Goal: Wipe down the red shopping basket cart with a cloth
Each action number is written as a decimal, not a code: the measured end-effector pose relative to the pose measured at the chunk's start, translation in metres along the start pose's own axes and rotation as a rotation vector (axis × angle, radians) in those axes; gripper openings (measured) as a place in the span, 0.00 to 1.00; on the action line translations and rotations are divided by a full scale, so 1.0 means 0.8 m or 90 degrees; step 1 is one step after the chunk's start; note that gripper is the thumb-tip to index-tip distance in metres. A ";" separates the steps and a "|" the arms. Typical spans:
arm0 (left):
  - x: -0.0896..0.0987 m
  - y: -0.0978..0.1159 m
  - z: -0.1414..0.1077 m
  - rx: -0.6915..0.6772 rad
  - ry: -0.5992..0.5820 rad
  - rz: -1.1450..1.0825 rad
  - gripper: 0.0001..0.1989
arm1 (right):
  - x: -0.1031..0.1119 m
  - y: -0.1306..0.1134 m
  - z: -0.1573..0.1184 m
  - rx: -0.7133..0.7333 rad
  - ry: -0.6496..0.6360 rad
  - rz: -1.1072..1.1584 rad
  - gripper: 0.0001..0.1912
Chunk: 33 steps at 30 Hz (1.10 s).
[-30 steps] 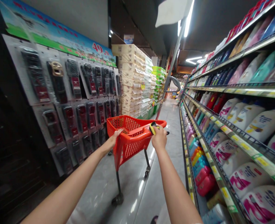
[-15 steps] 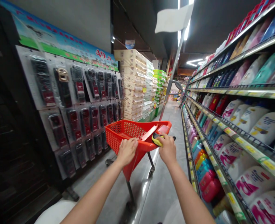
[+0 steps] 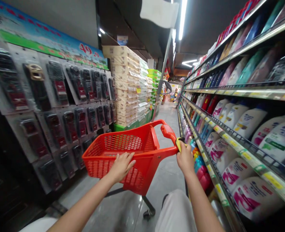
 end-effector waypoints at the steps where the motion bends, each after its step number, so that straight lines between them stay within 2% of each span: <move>1: -0.001 0.005 -0.005 0.006 0.003 0.016 0.28 | -0.003 0.001 -0.009 0.002 0.030 -0.002 0.31; 3: -0.002 0.018 -0.012 0.028 0.001 0.047 0.29 | -0.009 0.004 -0.015 -0.003 0.081 -0.005 0.31; 5: -0.002 0.037 -0.016 0.040 -0.019 0.064 0.30 | -0.013 0.008 -0.004 -0.024 0.098 -0.003 0.31; 7: -0.003 0.059 -0.016 0.039 -0.032 0.069 0.31 | -0.013 0.013 0.022 -0.043 0.075 0.011 0.31; 10: -0.009 0.095 -0.012 0.039 -0.038 0.051 0.34 | -0.008 0.013 0.062 -0.061 -0.007 0.049 0.32; 13: -0.020 0.123 -0.006 0.030 -0.068 -0.015 0.36 | -0.007 -0.007 0.076 -0.050 -0.055 0.037 0.30; 16: -0.026 0.130 0.003 -0.041 -0.107 -0.073 0.34 | -0.020 -0.041 0.062 -0.008 -0.027 -0.028 0.22; 18: -0.022 0.111 0.013 -0.058 -0.096 -0.078 0.29 | -0.035 -0.059 0.051 0.014 0.006 -0.062 0.18; 21: -0.003 0.050 0.034 0.017 0.032 -0.019 0.26 | -0.055 -0.066 0.052 0.015 0.020 -0.066 0.18; 23: 0.012 0.004 0.047 0.121 0.134 0.042 0.28 | -0.067 -0.061 0.063 0.012 0.007 -0.045 0.20; 25: 0.021 -0.033 0.059 0.227 0.188 0.057 0.30 | -0.075 -0.055 0.075 0.020 -0.005 -0.020 0.20; 27: 0.022 -0.058 0.068 0.314 0.196 0.038 0.30 | -0.078 -0.051 0.084 0.041 -0.011 -0.001 0.20; 29: 0.018 -0.074 0.073 0.371 0.155 -0.018 0.27 | -0.077 -0.053 0.087 0.067 -0.017 0.001 0.20; 33: 0.012 -0.092 0.072 0.386 0.070 -0.110 0.19 | -0.064 -0.077 0.077 0.113 -0.055 -0.093 0.16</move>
Point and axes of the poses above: each hand's wrist, its own z-axis towards the middle knuckle, its own x-axis out of the back of the hand, y = z × x, the point moved 4 cm from there along z, towards the middle knuckle, and after that the axes turned 1 degree about -y, right-handed, at the moved point
